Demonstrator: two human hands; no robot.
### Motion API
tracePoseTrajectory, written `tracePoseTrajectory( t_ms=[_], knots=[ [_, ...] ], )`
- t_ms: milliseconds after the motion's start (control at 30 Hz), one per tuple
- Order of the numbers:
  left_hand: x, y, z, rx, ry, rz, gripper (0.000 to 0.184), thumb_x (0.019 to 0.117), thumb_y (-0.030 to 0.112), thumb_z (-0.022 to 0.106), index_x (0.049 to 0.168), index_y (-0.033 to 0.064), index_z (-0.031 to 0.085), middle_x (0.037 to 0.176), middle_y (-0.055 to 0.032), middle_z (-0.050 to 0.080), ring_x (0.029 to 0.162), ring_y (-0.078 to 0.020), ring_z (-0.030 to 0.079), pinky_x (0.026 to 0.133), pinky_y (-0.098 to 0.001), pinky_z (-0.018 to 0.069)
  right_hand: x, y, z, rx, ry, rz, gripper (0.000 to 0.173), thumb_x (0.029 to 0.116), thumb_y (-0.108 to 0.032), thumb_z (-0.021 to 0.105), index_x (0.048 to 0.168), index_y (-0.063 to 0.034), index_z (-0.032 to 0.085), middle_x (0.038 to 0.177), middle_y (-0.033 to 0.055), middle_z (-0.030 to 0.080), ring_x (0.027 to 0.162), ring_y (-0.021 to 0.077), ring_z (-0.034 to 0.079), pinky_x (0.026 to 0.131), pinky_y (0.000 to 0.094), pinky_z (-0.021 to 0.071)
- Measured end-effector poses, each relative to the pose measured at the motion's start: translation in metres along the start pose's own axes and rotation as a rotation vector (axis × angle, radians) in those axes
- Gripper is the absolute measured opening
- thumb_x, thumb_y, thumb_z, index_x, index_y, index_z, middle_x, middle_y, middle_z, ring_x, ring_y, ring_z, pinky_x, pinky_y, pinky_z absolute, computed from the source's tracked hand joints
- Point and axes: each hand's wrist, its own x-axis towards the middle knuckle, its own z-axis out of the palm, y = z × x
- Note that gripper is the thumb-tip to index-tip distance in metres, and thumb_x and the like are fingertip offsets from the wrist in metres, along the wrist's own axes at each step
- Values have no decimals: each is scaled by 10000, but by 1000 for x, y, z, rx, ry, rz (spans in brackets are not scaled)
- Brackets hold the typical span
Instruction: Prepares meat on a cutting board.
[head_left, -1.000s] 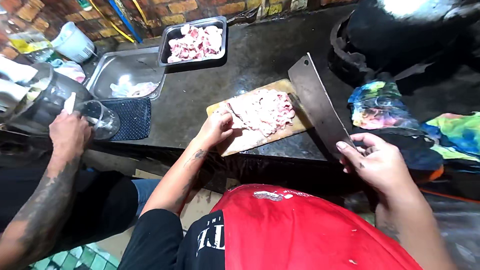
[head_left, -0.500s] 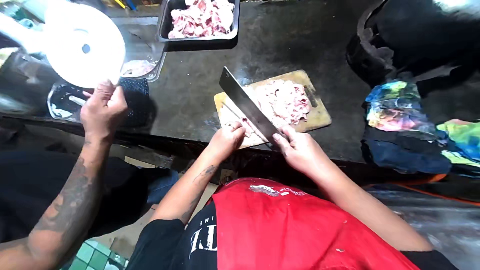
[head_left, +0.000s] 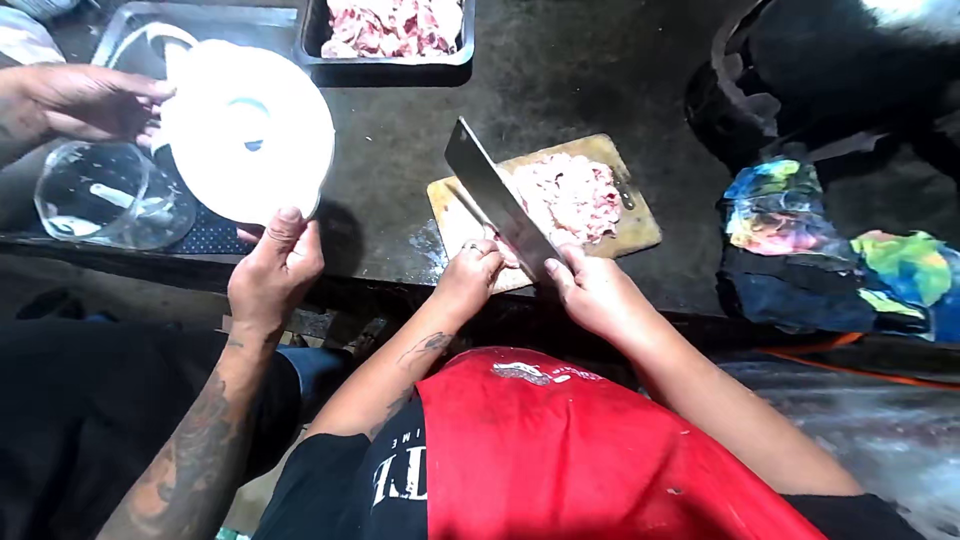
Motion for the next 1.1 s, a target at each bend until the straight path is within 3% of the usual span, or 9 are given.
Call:
tracePoseTrajectory(
  t_ms=[133,267,300,400,500,600,800,967,1100],
  knots=[
    [-2,-4,-15,-22,-4,-18,100,938,33,688,972,-18,767,1066,-183,741,1067,-326,717,969,-436,576,0,-6,-1,-62,-44,36,387,1121,-348,421,1297,-79,636,927,211,708,924,421,704,808,634,532],
    [-2,-7,-38,-14,128,-68,117,943,51,688,996,-12,772,1084,-177,744,1070,-304,716,968,-417,572,-17,-15,-20,-35,301,-164,372,1111,-364,401,1135,-81,642,654,87,595,605,302,640,549,529,506],
    [-2,-9,-42,-7,158,-68,124,954,57,676,995,-8,773,1084,-175,745,1069,-297,717,969,-404,571,-21,-19,-24,-18,396,-224,383,1107,-360,385,1167,-75,634,628,56,575,549,255,615,506,490,498],
    [0,-11,-47,-6,211,-70,131,968,76,673,987,0,777,1076,-170,742,1065,-280,713,968,-373,565,-20,-30,-26,-41,534,-292,356,1108,-318,361,1157,-44,583,642,46,570,535,209,608,494,429,508],
    [-1,-9,-47,-15,200,-74,130,964,66,668,985,-4,776,1074,-173,744,1072,-283,713,980,-378,563,-9,-25,-2,-177,154,-83,347,1111,-273,405,1210,-2,598,780,181,658,742,385,698,642,575,558],
    [1,-9,-42,-40,141,-57,119,957,73,682,981,-4,770,1065,-171,742,1069,-300,711,971,-411,567,9,-20,9,-255,-132,46,326,1114,-295,420,1152,-28,603,914,202,678,911,404,703,767,592,551],
    [11,-16,-18,-60,-96,20,148,977,87,658,1017,-9,763,1130,-181,730,1154,-343,680,1025,-452,539,27,-28,10,-237,-143,8,368,1117,-304,411,1244,-25,613,963,204,694,931,401,705,785,604,552],
    [15,-18,-13,-58,-115,60,130,957,59,673,993,-31,760,1109,-190,738,1137,-354,690,1035,-455,535,67,-43,6,-184,-189,-42,395,1125,-295,391,1271,25,569,1032,238,683,1014,414,692,857,606,542],
    [15,-18,-16,-58,-116,59,124,969,73,668,990,5,770,1095,-169,738,1122,-325,693,1013,-430,548,53,-27,7,-190,-156,-68,366,1116,-307,412,1212,-9,602,945,200,683,928,388,703,790,601,556]
  ],
)
